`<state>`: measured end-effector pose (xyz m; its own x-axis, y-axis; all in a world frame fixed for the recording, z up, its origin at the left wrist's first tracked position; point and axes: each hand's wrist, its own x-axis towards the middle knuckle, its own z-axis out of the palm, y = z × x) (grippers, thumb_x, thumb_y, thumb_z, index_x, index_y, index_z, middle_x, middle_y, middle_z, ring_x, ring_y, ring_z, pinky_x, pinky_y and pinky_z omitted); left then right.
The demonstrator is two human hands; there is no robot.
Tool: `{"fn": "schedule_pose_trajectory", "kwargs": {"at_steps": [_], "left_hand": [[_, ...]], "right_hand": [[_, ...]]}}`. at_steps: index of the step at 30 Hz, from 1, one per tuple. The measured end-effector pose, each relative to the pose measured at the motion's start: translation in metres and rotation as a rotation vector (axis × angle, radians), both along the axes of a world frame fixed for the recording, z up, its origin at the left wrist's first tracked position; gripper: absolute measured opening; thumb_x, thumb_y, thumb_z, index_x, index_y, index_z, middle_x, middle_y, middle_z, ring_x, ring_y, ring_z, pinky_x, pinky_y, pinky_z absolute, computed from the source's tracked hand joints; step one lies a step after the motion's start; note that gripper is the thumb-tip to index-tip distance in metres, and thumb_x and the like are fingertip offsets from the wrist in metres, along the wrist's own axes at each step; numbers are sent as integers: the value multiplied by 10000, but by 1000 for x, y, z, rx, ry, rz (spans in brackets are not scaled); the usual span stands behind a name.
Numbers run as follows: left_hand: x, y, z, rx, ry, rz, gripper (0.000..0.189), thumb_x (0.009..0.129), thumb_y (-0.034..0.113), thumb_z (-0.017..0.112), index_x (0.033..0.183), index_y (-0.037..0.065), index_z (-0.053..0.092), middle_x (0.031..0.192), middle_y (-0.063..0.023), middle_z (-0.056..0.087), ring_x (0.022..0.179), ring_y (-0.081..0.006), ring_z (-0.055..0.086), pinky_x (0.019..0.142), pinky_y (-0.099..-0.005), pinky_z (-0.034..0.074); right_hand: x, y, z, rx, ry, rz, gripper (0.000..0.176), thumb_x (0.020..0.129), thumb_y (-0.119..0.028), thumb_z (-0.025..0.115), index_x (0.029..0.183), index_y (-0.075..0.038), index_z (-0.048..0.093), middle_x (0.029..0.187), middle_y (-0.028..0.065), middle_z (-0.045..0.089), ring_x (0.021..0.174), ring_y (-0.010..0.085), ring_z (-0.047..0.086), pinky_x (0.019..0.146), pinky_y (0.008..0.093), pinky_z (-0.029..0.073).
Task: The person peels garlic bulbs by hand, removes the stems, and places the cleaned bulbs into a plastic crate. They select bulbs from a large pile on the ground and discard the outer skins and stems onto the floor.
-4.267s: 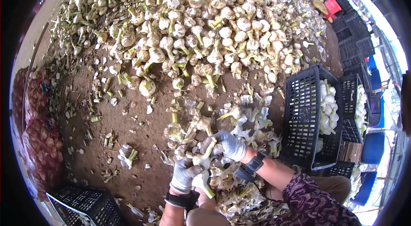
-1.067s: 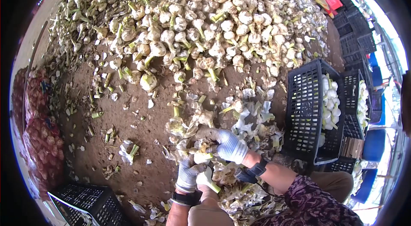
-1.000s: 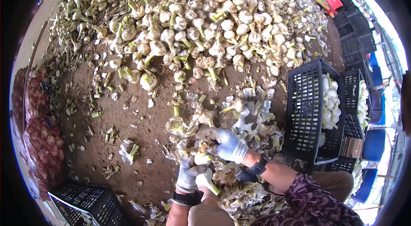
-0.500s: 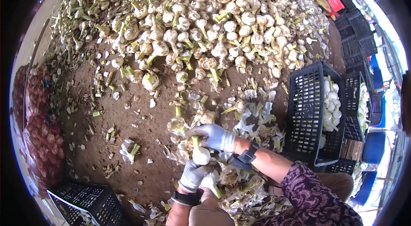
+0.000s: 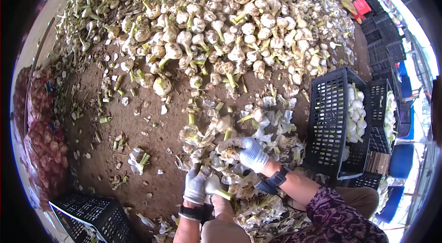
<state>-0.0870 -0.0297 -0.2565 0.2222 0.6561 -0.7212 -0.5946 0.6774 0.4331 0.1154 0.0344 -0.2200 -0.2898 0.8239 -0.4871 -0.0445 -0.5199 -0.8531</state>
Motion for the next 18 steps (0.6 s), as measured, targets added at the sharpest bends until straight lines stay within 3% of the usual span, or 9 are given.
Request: {"fn": "schedule_pose_trajectory", "kwargs": {"at_steps": [3,5,6,7,9,11,13,17,18], "left_hand": [[9,3,-3,36,127,-90,404,809,4,623,1198,-9,517,1007,-52,614,842,-117,564,738,-252,472],[8,-4,-9,49,161,-56,314,810,26,630,1119,-5,581,943,-49,628,771,-119,579,677,-257,487],[-1,-11,-17,10,133,-64,255,810,40,628,1060,-9,612,903,-50,637,741,-123,588,658,-260,493],[-5,-12,-16,-28,104,-72,203,809,54,627,1000,-13,643,864,-50,645,710,-128,596,640,-263,499],[-10,-12,-10,-14,13,-40,183,802,71,610,934,-45,658,837,-63,662,716,-133,620,657,-256,509],[-13,-10,-6,-49,102,-89,175,798,64,613,935,-32,663,838,-61,662,710,-133,618,655,-256,508],[-12,-10,-11,-33,98,-58,165,796,50,607,933,-19,670,832,-58,661,702,-129,611,647,-258,502],[-10,-8,-8,-19,189,-151,113,803,33,611,880,-12,680,782,-39,658,670,-99,593,621,-245,485],[-10,-9,-11,-9,203,-169,103,805,41,621,870,-12,680,776,-37,658,668,-97,593,617,-244,486]], "right_hand": [[5,-10,-4,-178,213,-114,211,841,13,580,1046,9,626,993,61,656,902,125,609,804,260,502],[22,-10,-2,-341,768,-145,259,851,1,558,1107,35,577,984,80,653,889,141,618,798,260,503],[32,-10,14,-304,757,-116,327,850,-58,580,1152,58,531,969,84,650,865,154,625,782,271,505],[50,-12,3,17,27,65,335,812,-111,639,1120,4,579,968,71,653,871,160,623,773,293,501],[61,7,-7,239,-64,665,425,761,-409,693,1075,-127,643,1004,75,663,920,201,632,811,317,497],[51,5,6,474,-1444,1299,331,767,-339,685,1021,-128,673,1005,70,663,897,236,617,772,365,493],[73,1,-15,523,-1068,660,219,789,-231,637,973,-121,679,941,82,667,794,240,623,707,368,501],[31,3,-22,511,-814,507,434,746,-120,610,1177,-100,559,795,163,639,638,283,615,615,392,510],[17,6,-14,414,-886,613,447,743,-140,610,1184,-108,546,826,155,633,658,285,615,627,394,510]]}}
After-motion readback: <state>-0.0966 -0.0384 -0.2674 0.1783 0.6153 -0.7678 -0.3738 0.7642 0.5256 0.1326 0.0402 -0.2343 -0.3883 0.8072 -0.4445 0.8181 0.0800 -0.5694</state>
